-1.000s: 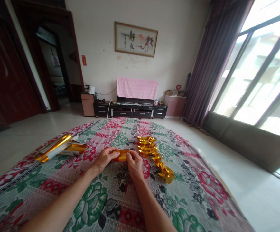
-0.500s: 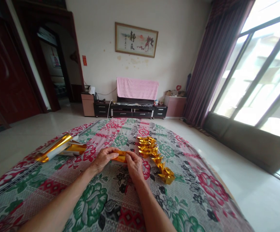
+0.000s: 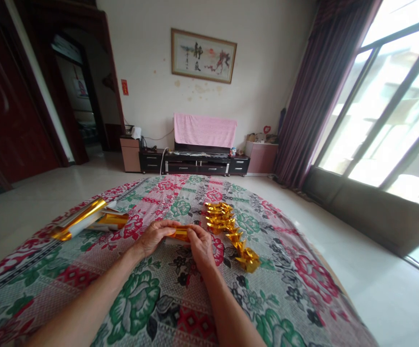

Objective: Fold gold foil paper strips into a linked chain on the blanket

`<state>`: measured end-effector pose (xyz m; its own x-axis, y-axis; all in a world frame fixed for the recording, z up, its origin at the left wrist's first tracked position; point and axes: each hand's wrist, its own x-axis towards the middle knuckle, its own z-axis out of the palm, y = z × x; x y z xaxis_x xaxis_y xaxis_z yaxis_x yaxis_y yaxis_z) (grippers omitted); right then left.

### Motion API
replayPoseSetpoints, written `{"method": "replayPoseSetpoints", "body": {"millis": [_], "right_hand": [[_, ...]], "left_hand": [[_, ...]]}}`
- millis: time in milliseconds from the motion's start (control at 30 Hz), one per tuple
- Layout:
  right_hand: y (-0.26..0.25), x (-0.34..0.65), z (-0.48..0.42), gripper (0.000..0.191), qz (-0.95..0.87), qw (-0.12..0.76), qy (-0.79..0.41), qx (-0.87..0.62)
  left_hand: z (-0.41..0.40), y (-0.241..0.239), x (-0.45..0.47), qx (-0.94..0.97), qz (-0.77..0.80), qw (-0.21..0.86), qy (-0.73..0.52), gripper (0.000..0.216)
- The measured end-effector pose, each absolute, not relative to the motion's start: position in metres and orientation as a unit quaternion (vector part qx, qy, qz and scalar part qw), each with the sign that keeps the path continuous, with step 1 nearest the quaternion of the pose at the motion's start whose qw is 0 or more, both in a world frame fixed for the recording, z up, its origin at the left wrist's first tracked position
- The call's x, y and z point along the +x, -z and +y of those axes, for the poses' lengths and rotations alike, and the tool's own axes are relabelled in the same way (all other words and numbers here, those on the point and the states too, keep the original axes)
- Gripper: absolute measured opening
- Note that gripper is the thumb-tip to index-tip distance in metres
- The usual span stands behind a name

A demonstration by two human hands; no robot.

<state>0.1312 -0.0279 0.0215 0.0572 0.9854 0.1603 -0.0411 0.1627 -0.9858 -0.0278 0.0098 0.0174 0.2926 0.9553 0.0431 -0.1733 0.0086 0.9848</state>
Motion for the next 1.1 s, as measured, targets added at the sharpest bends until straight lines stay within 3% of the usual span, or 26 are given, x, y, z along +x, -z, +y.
{"method": "replayPoseSetpoints", "body": {"millis": [733, 1100], "right_hand": [[-0.015, 0.129, -0.024, 0.043, -0.512, 0.556, -0.476, -0.449], [-0.025, 0.130, -0.030, 0.044, -0.528, 0.549, -0.455, -0.460]], "left_hand": [[0.014, -0.010, -0.029, 0.562, 0.404, 0.557, -0.459, 0.024], [0.003, -0.028, -0.024, 0.566, 0.405, 0.554, -0.457, 0.022]]}}
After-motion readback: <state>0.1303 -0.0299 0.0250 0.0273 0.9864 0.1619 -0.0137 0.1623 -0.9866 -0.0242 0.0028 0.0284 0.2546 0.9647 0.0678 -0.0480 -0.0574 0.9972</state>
